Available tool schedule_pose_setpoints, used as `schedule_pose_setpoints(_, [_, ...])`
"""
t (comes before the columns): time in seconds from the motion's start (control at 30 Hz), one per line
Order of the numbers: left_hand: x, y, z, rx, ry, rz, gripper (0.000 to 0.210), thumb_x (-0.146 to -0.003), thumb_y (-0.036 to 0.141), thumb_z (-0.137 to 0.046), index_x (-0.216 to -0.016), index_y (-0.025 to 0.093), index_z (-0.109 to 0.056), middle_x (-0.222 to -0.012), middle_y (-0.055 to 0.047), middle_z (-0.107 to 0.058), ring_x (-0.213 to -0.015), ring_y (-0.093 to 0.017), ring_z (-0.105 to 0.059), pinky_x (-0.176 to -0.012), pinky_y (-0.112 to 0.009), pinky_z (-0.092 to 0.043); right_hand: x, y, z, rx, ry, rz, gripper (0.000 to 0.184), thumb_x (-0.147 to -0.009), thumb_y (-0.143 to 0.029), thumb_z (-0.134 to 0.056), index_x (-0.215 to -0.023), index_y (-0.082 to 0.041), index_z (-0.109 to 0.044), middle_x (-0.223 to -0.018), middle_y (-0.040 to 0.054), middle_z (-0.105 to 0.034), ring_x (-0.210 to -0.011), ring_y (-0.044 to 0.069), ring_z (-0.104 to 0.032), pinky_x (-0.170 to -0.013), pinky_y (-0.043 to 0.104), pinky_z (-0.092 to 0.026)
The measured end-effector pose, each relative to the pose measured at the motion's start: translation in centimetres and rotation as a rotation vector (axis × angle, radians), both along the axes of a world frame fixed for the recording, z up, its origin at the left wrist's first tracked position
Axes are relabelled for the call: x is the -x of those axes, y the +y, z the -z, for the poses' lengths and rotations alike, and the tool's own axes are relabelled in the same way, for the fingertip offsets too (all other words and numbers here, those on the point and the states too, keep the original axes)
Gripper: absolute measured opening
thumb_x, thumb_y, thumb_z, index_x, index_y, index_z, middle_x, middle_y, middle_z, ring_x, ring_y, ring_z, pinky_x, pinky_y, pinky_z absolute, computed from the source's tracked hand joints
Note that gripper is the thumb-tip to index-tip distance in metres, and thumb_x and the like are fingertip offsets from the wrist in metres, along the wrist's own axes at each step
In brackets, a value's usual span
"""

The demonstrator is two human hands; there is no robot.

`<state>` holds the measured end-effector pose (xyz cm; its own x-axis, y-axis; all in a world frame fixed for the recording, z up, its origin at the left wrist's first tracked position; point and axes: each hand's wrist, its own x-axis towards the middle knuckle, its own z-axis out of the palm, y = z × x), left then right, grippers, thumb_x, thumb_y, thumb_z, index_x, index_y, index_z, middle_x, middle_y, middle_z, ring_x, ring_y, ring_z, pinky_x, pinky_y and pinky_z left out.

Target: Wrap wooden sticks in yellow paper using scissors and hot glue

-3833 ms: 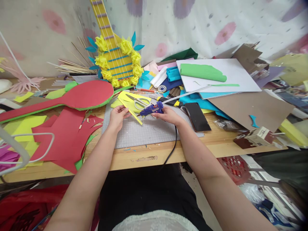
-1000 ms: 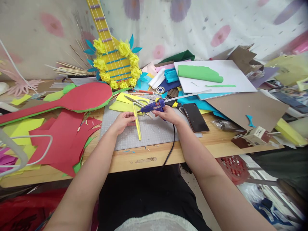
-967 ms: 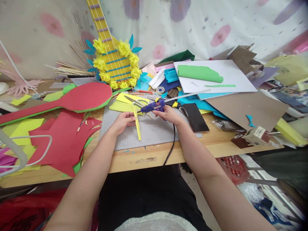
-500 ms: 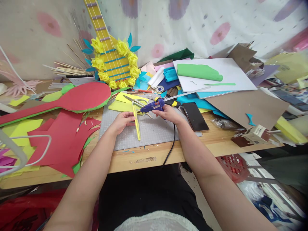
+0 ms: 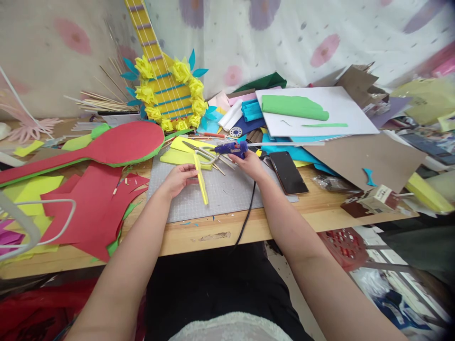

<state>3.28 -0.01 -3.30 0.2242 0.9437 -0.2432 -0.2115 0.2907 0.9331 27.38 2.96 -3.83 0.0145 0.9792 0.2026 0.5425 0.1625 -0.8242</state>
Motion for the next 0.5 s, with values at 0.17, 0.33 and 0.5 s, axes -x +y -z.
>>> schedule_pose_setpoints(0.17, [1.4, 1.7, 0.4, -0.104, -0.164, -0.37, 0.012, -0.065, 0.011, -0.064, -0.077, 0.015, -0.064, -0.082, -0.003, -0.068, -0.077, -0.012, -0.063, -0.075, -0.026, -0.052, -1.8, 1.3, 1.1, 0.027, -0.013, 0.147, 0.048, -0.07, -0.052, -0.056, -0.096, -0.013, -0.065, -0.08, 0.0096, -0.068, -0.075, 0.021, -0.061, -0.071, 0.033, -0.044])
schedule_pose_setpoints(0.33, [1.6, 2.1, 0.8, -0.117, -0.198, -0.526, 0.01, -0.067, 0.01, -0.062, -0.073, 0.017, -0.062, -0.081, -0.001, -0.068, -0.08, -0.012, -0.063, -0.077, -0.024, -0.052, -2.5, 1.7, 1.4, 0.025, -0.141, 0.179, 0.052, -0.07, -0.057, -0.054, -0.1, -0.015, -0.065, -0.087, 0.0107, -0.068, -0.083, 0.024, -0.061, -0.076, 0.035, -0.044])
schedule_pose_setpoints(0.5, [0.9, 1.6, 1.2, -0.158, -0.204, -0.484, 0.011, -0.064, 0.014, -0.065, -0.074, 0.017, -0.061, -0.083, -0.002, -0.068, -0.085, -0.014, -0.063, -0.08, -0.027, -0.051, -1.8, 2.0, 1.2, 0.049, -0.254, 0.223, 0.056, -0.071, -0.059, -0.053, -0.101, -0.014, -0.063, -0.09, 0.0142, -0.067, -0.085, 0.027, -0.061, -0.072, 0.036, -0.044])
